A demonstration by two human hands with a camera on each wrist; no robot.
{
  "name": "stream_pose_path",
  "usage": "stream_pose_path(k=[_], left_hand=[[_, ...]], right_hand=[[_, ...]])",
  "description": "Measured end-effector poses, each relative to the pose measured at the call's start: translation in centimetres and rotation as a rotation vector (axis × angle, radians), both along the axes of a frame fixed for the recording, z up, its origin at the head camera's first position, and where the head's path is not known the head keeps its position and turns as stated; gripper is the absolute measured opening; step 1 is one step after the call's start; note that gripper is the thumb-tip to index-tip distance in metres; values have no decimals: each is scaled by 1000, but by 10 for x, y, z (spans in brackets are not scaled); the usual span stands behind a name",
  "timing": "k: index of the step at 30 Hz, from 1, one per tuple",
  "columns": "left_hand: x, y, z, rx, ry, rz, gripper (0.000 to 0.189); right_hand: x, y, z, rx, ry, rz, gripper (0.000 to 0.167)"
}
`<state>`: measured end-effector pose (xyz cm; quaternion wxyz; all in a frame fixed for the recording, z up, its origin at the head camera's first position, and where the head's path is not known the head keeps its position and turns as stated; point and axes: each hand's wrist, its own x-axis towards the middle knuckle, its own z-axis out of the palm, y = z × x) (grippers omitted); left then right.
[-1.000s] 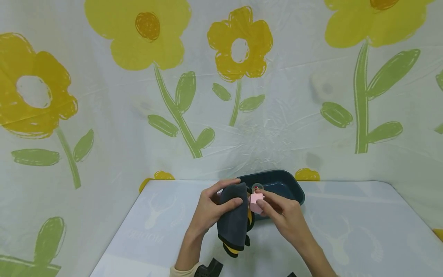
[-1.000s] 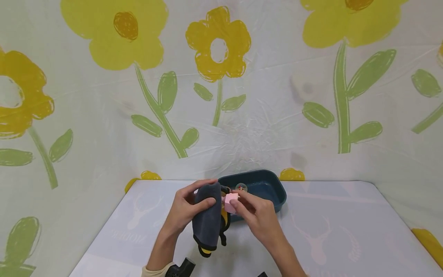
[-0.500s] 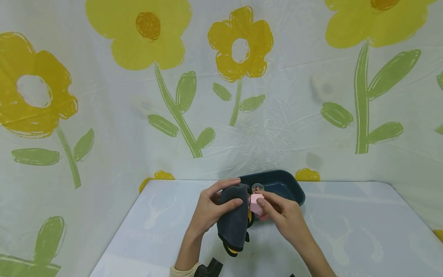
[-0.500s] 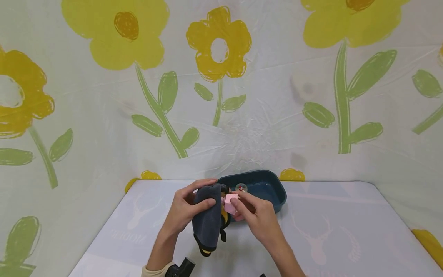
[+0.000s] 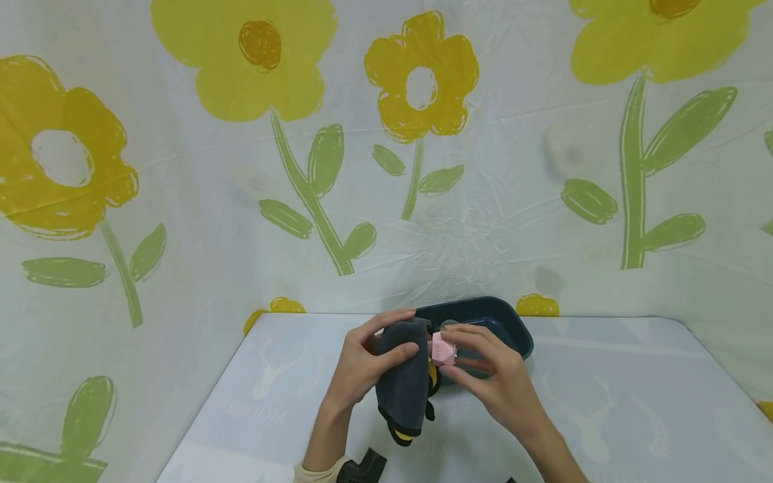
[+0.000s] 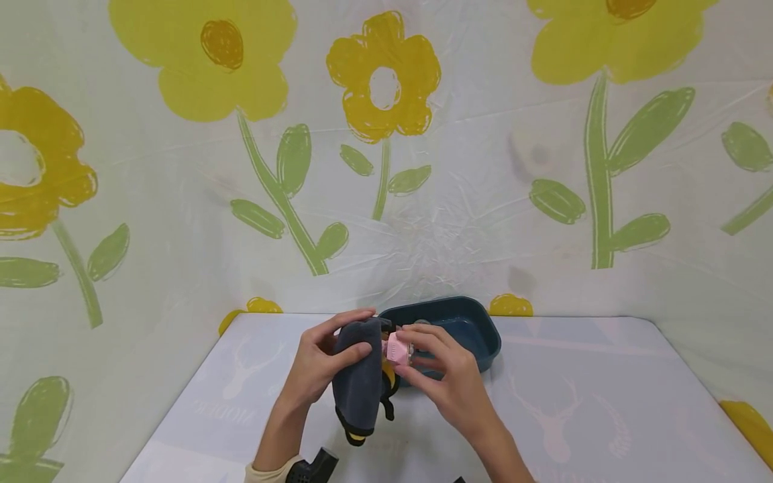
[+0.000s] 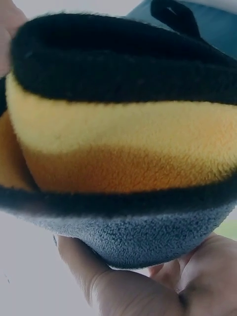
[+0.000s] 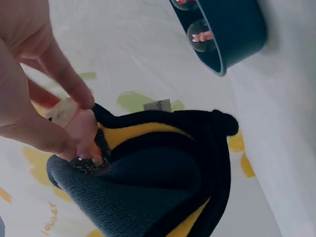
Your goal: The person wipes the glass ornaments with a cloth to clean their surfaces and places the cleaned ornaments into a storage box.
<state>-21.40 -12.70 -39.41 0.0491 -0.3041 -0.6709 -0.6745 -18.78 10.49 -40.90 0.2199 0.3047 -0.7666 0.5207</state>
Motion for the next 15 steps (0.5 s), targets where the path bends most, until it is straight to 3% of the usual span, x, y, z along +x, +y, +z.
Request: stream_pose_path(k=[4, 7, 10, 15], left_hand=[[0, -1, 0, 10, 15, -5, 47], [-1, -1, 1, 16, 8, -12, 47], [-1, -1, 1, 20, 2, -18, 47], [0, 0, 1, 12, 2, -13, 46]], right_hand=[[-3, -1, -2, 9, 197, 30, 62], [-6, -1, -3, 14, 299, 43, 49], [-6, 0, -4, 21, 327, 35, 37], [-7, 0, -4, 32, 330, 29, 38]])
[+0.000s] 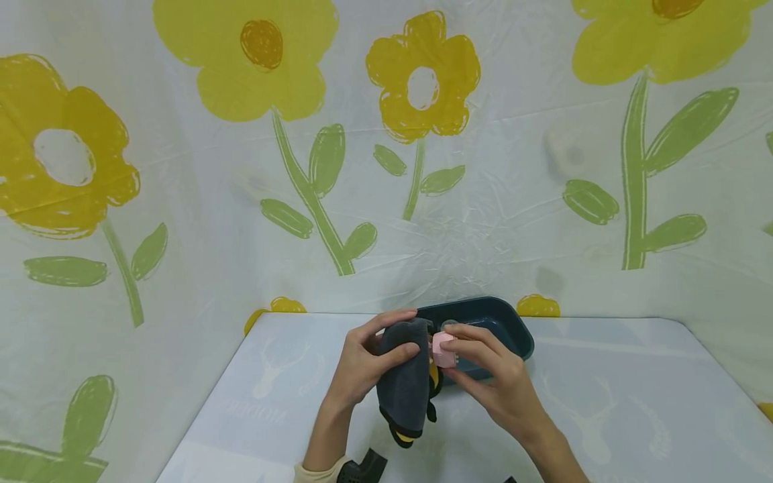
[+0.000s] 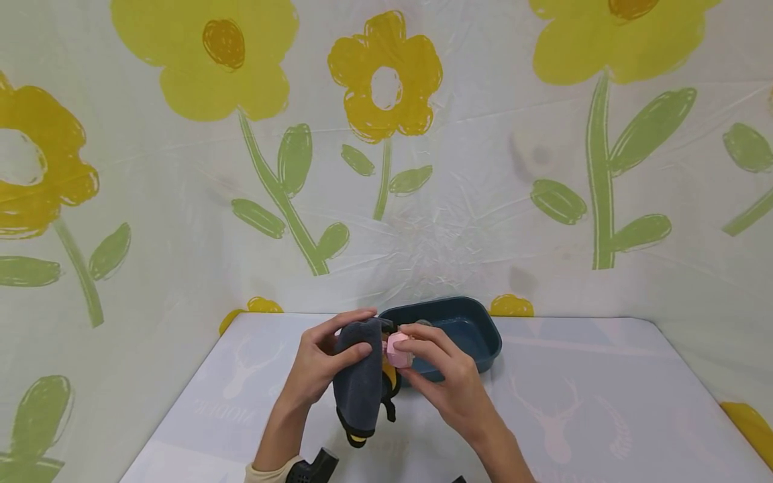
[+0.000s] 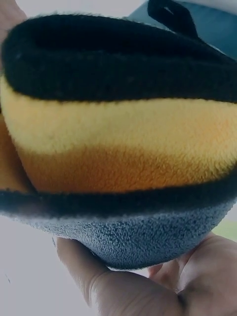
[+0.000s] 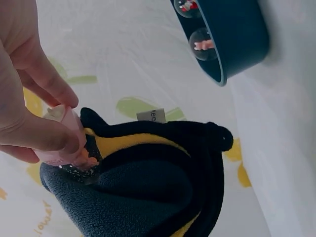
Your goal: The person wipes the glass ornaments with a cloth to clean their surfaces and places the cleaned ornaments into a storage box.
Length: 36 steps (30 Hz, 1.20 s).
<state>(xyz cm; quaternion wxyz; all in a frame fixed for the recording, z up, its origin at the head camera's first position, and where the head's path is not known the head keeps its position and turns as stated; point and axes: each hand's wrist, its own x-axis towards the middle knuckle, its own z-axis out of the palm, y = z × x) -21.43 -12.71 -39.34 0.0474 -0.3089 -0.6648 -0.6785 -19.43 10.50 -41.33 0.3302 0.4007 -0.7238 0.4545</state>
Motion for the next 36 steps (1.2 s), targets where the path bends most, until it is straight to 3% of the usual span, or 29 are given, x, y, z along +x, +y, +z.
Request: stream_pose_path(k=[3, 9, 15, 24, 31, 36], left_hand=[[0, 1, -1, -3, -2, 0, 46], [2, 2, 0, -4, 7, -12, 48], [2, 5, 0, -35, 45, -10, 49], [3, 7, 0, -70, 78, 2, 47], [4, 9, 0, -53, 96, -12, 48], [3, 10, 0, -56, 95, -9, 47]], right_hand=[[1, 2, 1, 5, -19, 6, 41], [3, 3, 4, 12, -92, -32, 62], [5, 4, 5, 31, -206, -132, 47], [9, 4, 6, 55, -457, -295, 21], [9, 3, 10, 3, -645, -249, 26], [8, 3, 11, -25, -719, -220, 30]])
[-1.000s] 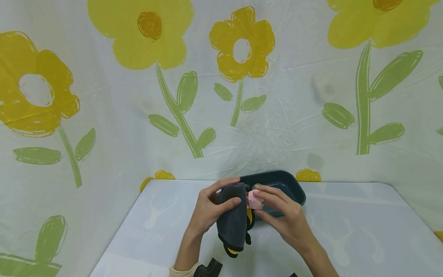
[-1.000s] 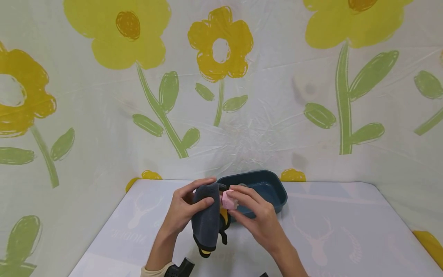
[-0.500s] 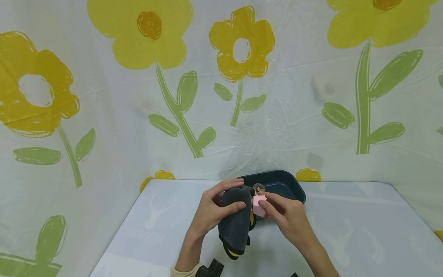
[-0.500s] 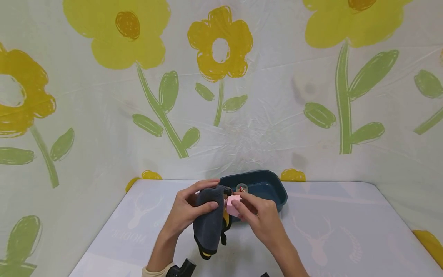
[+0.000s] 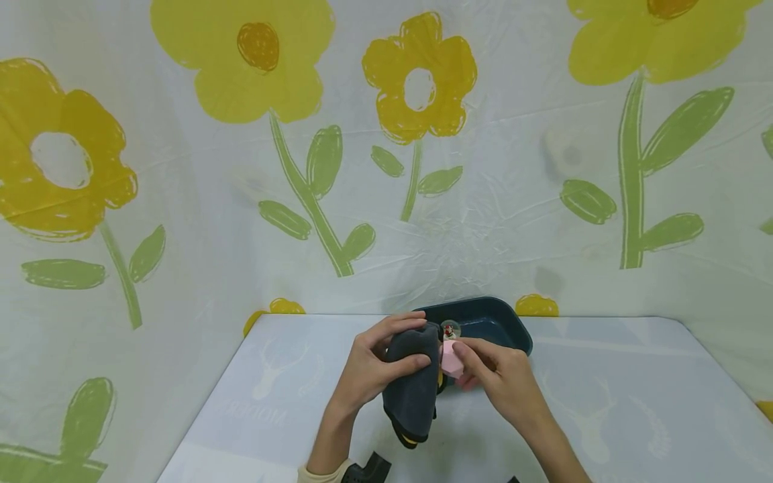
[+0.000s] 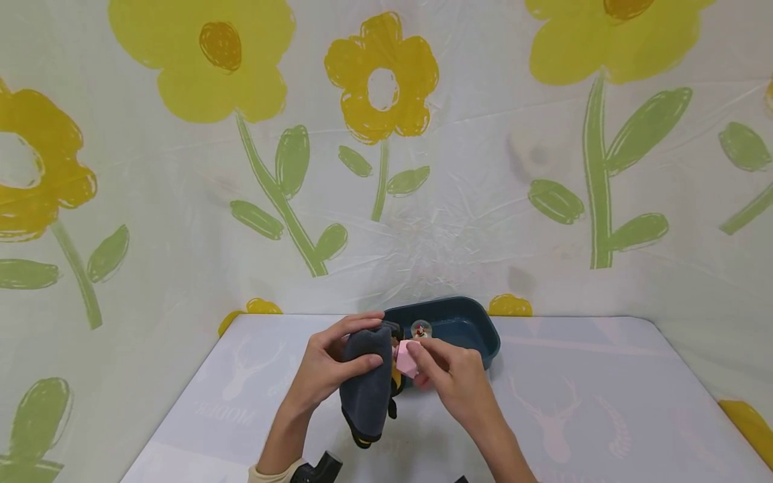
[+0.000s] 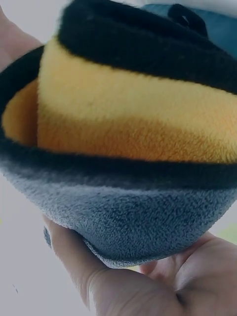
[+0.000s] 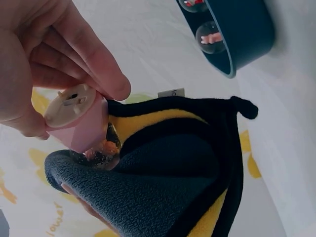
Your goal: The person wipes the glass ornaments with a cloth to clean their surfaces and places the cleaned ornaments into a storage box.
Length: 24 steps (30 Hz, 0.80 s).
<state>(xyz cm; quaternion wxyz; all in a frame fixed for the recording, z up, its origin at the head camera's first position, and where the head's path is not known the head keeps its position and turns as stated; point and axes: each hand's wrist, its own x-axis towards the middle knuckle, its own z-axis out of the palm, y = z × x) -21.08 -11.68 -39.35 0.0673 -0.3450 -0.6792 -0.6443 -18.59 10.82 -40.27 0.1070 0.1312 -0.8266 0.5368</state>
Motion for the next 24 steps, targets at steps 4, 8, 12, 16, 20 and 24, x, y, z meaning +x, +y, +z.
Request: stream_pose_path(k=[4, 8, 12, 16, 20, 24], left_hand=[[0, 0, 0, -2, 8, 6, 47], [0, 0, 0, -5, 9, 8, 47], [0, -1, 0, -7, 7, 18, 45], [-1, -3, -1, 4, -7, 28, 45], [-2, -6, -1, 27, -31, 20, 46], [-2, -7, 0, 44, -57, 15, 46]], right_hand=[[0, 0, 0, -14, -19, 10, 30], [1, 0, 1, -23, -32, 20, 31], [3, 0, 2, -8, -4, 37, 30], [3, -1, 0, -11, 102, 97, 33], [2, -1, -1, -12, 231, 158, 41], [2, -1, -1, 15, 356, 169, 46]])
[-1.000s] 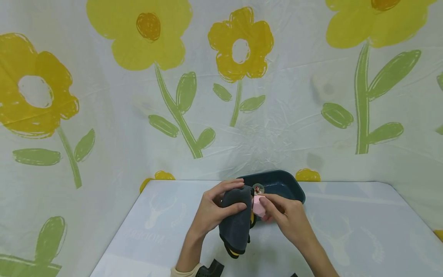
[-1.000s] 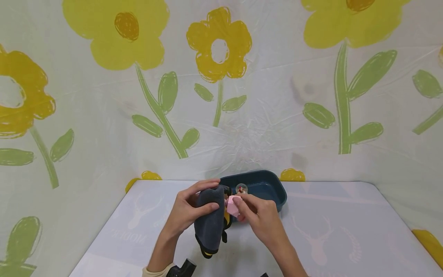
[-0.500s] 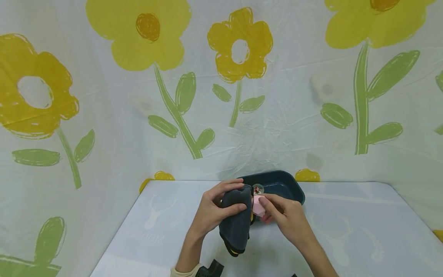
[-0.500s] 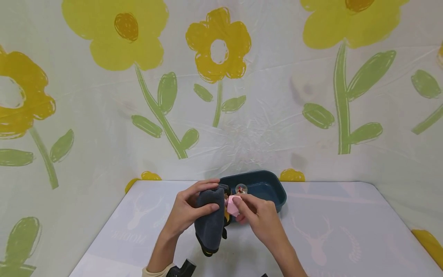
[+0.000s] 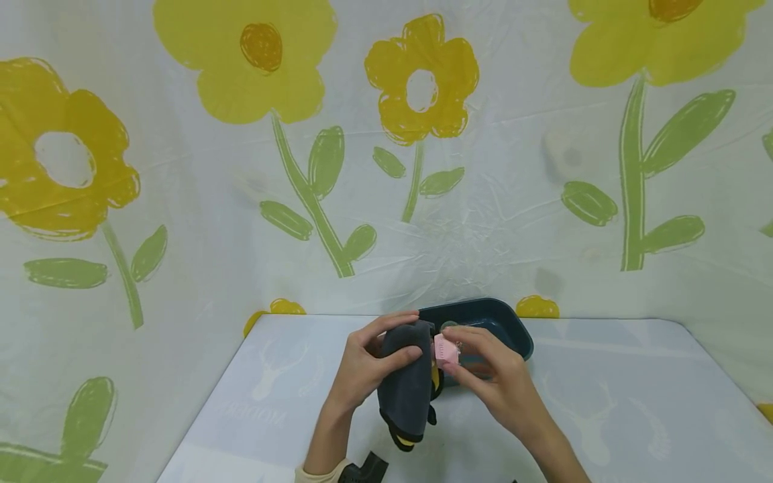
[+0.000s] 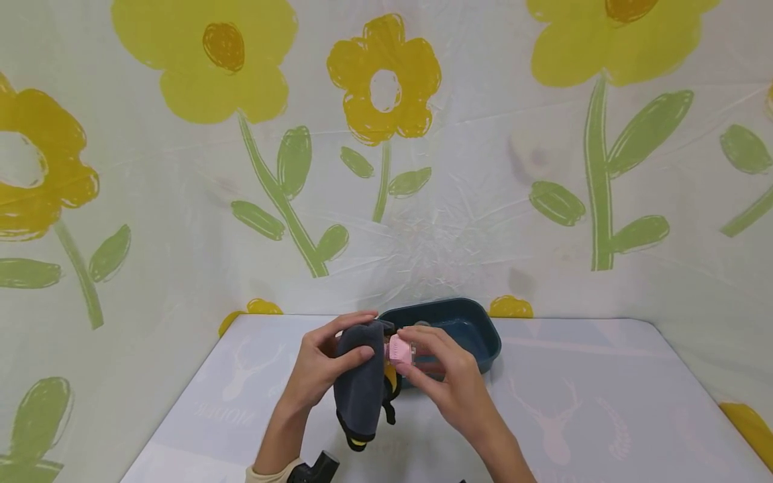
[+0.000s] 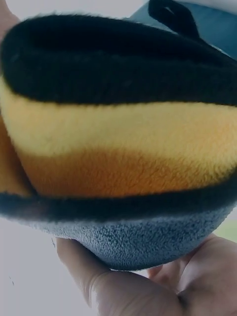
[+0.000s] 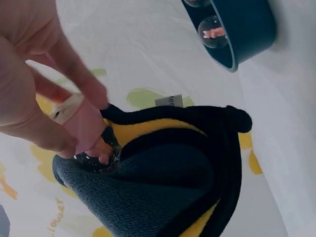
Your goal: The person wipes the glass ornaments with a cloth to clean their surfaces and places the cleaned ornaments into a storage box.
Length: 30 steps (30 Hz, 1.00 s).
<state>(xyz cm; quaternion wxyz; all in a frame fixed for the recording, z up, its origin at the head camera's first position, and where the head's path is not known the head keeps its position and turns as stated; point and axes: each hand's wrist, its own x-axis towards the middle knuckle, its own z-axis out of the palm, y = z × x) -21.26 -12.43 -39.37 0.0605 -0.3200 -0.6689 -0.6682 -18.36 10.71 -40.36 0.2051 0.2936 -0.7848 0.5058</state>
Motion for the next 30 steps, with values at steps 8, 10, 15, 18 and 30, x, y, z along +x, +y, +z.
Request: stream_pose_path(k=[8, 10, 15, 18, 30], left_hand=[[0, -1, 2, 28, -55, 12, 43], [0, -2, 2, 29, -62, 18, 43], [0, -3, 2, 26, -78, 23, 43], [0, -4, 3, 26, -73, 16, 43], [1, -2, 3, 29, -42, -5, 46]], right_hand=[[1, -1, 1, 24, 131, 47, 64], [0, -1, 1, 29, 151, 63, 67], [0, 0, 2, 40, 197, 86, 65], [-1, 2, 3, 38, 197, 97, 63], [-2, 3, -1, 76, 67, -34, 55]])
